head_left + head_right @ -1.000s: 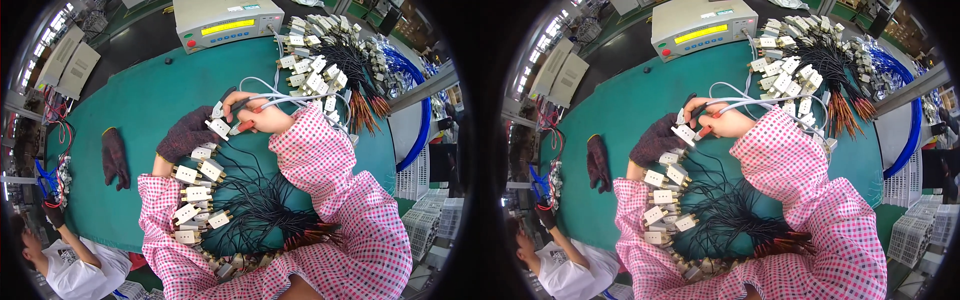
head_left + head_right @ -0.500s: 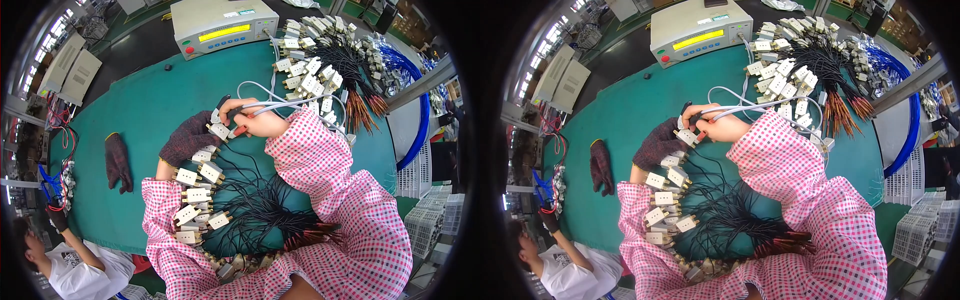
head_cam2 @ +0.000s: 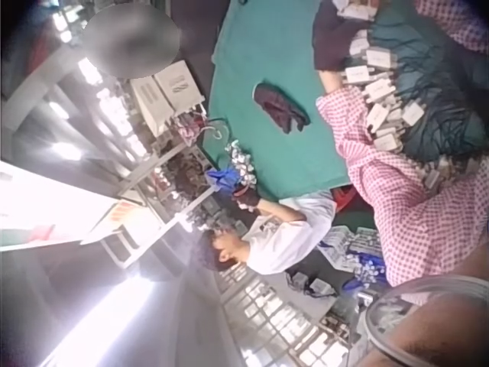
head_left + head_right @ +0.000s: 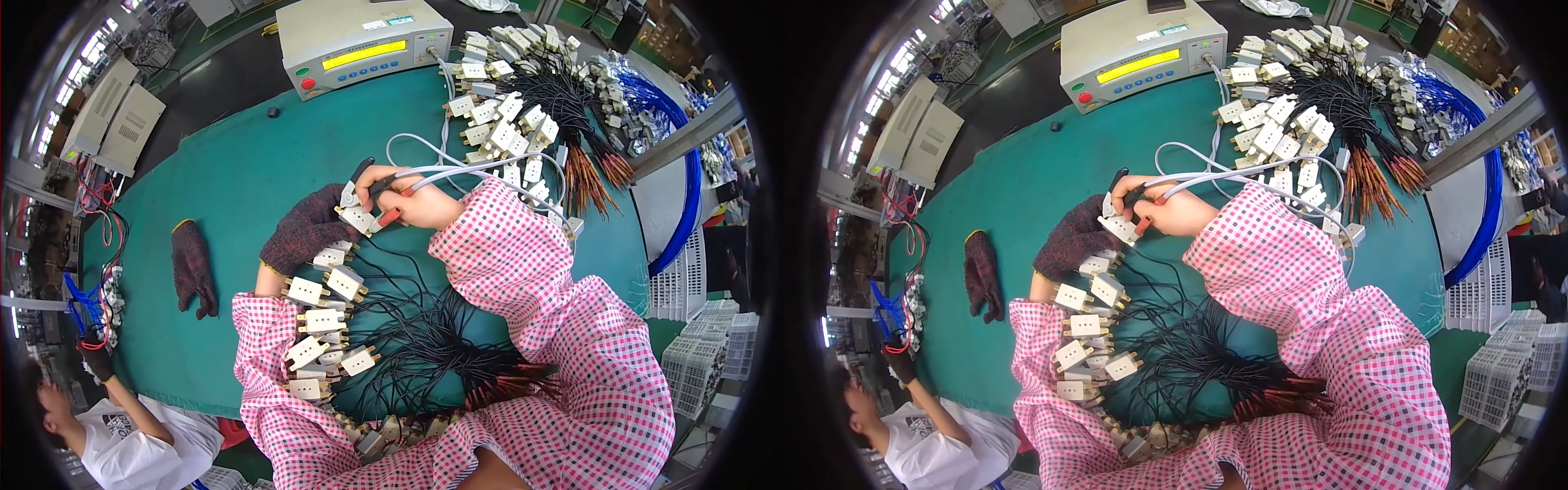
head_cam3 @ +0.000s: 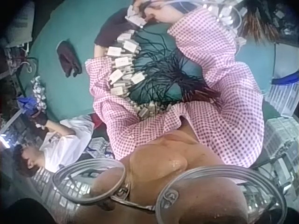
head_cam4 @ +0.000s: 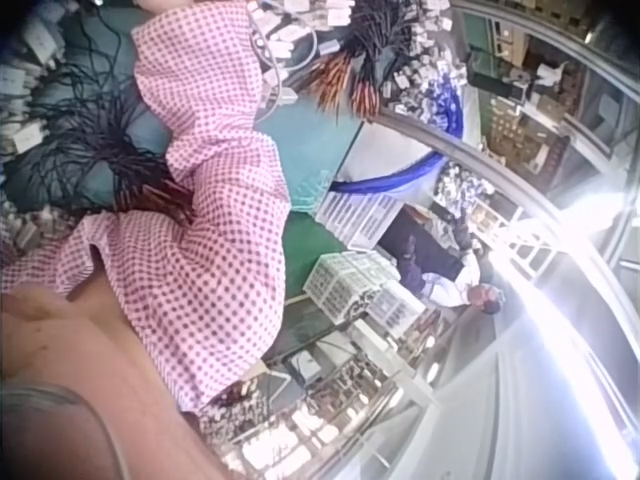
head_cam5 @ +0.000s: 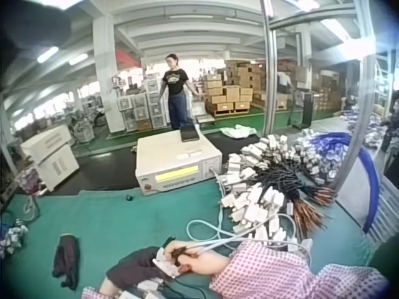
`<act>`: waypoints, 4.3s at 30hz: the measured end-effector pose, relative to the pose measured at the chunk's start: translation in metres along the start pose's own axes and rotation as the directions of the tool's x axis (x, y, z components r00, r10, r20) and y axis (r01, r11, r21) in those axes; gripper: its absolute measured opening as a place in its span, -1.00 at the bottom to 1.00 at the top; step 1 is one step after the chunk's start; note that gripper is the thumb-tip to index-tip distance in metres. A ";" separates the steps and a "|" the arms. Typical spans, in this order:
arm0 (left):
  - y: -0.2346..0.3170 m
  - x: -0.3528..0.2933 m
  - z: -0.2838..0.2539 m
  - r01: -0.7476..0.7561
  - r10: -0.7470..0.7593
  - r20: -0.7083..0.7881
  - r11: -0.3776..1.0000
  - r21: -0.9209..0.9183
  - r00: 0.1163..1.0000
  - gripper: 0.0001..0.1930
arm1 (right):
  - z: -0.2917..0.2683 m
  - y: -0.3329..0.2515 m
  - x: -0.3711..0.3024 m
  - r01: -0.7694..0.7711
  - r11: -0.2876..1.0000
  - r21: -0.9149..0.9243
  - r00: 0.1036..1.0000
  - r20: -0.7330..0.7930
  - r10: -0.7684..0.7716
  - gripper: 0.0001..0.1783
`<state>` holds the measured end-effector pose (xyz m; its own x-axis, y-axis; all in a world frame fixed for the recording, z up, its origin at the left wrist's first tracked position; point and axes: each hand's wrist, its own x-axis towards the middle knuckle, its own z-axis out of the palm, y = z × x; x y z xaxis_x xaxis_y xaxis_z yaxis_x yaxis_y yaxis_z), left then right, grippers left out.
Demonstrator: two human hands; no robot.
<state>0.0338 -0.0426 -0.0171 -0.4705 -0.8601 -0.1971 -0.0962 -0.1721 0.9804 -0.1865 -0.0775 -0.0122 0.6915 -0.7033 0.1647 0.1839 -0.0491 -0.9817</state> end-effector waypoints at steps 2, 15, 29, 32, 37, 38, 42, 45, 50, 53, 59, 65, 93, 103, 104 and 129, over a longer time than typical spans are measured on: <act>-0.001 0.001 -0.001 0.005 -0.005 0.002 1.000 0.004 1.000 -0.47 | 0.000 -0.001 0.001 -0.021 1.000 0.013 1.000 0.003 0.021 -0.79; 0.054 0.003 0.011 0.261 -0.300 0.009 0.844 0.469 0.954 -0.72 | -0.073 -0.094 -0.030 0.482 0.696 0.533 0.873 -0.357 -0.331 -0.69; 0.064 0.073 0.124 -0.062 -0.060 0.099 0.448 0.892 0.993 -0.22 | -0.060 -0.107 -0.036 0.369 0.868 0.333 0.892 -0.389 -0.230 -0.74; 0.087 0.064 0.107 0.151 -0.233 -0.006 0.609 0.779 0.972 -0.30 | -0.054 -0.096 -0.031 0.313 0.903 0.294 0.893 -0.414 -0.174 -0.75; 0.073 0.036 0.054 0.337 -0.392 0.122 0.884 0.324 0.912 -0.57 | -0.025 -0.053 -0.014 0.206 0.945 0.253 0.880 -0.470 -0.065 -0.75; 0.070 0.028 0.048 0.334 -0.375 0.119 0.904 0.269 0.919 -0.61 | -0.022 -0.042 -0.016 0.158 0.956 0.246 0.889 -0.458 -0.029 -0.76; 0.049 0.002 0.024 0.238 -0.233 0.191 0.971 -0.004 0.954 -0.48 | -0.014 -0.001 -0.019 0.028 0.938 0.345 0.963 -0.260 0.067 -0.73; 0.040 -0.010 0.027 0.201 -0.199 0.032 0.976 -0.083 0.980 -0.41 | -0.011 0.001 -0.020 -0.010 0.926 0.378 0.994 -0.094 0.049 -0.71; 0.023 -0.022 0.024 0.117 -0.128 -0.044 0.973 -0.197 0.991 -0.48 | 0.002 -0.009 -0.025 -0.074 0.975 0.209 0.996 -0.026 0.081 -0.70; 0.021 -0.023 0.025 0.119 -0.131 -0.050 0.971 -0.206 0.990 -0.50 | 0.005 0.001 -0.026 0.039 0.994 0.101 0.998 -0.044 -0.034 -0.69; 0.027 -0.023 0.023 0.148 -0.152 -0.020 0.979 -0.138 0.988 -0.52 | 0.007 -0.013 -0.024 -0.094 0.988 0.119 0.995 -0.027 0.098 -0.71; 0.028 -0.020 0.025 0.222 -0.227 -0.059 0.972 -0.081 0.972 -0.55 | 0.004 -0.022 -0.023 -0.062 0.997 -0.056 0.998 0.019 0.063 -0.74; 0.032 -0.043 0.018 0.098 -0.099 0.005 0.992 0.078 0.995 -0.72 | -0.012 -0.094 -0.030 0.196 0.949 0.248 0.946 -0.302 -0.116 -0.71; 0.096 0.038 0.104 -0.158 0.166 0.139 0.113 0.981 0.976 -0.70 | -0.125 -0.193 -0.151 0.866 0.431 0.255 0.490 -0.257 -0.833 -0.68; 0.092 0.047 0.113 -0.199 0.178 0.159 0.236 0.951 0.971 -0.68 | -0.120 -0.192 -0.143 0.860 0.438 0.263 0.499 -0.255 -0.828 -0.72; 0.049 0.020 0.030 0.199 -0.197 -0.048 0.885 0.421 0.979 -0.46 | -0.031 -0.099 -0.037 0.278 0.957 0.087 0.860 -0.467 -0.207 -0.71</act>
<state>-0.0063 -0.0541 0.0274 -0.3995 -0.8315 -0.3861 -0.5476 -0.1213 0.8279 -0.2520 -0.0685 0.0758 0.2303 -0.9255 0.3008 0.4286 -0.1810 -0.8852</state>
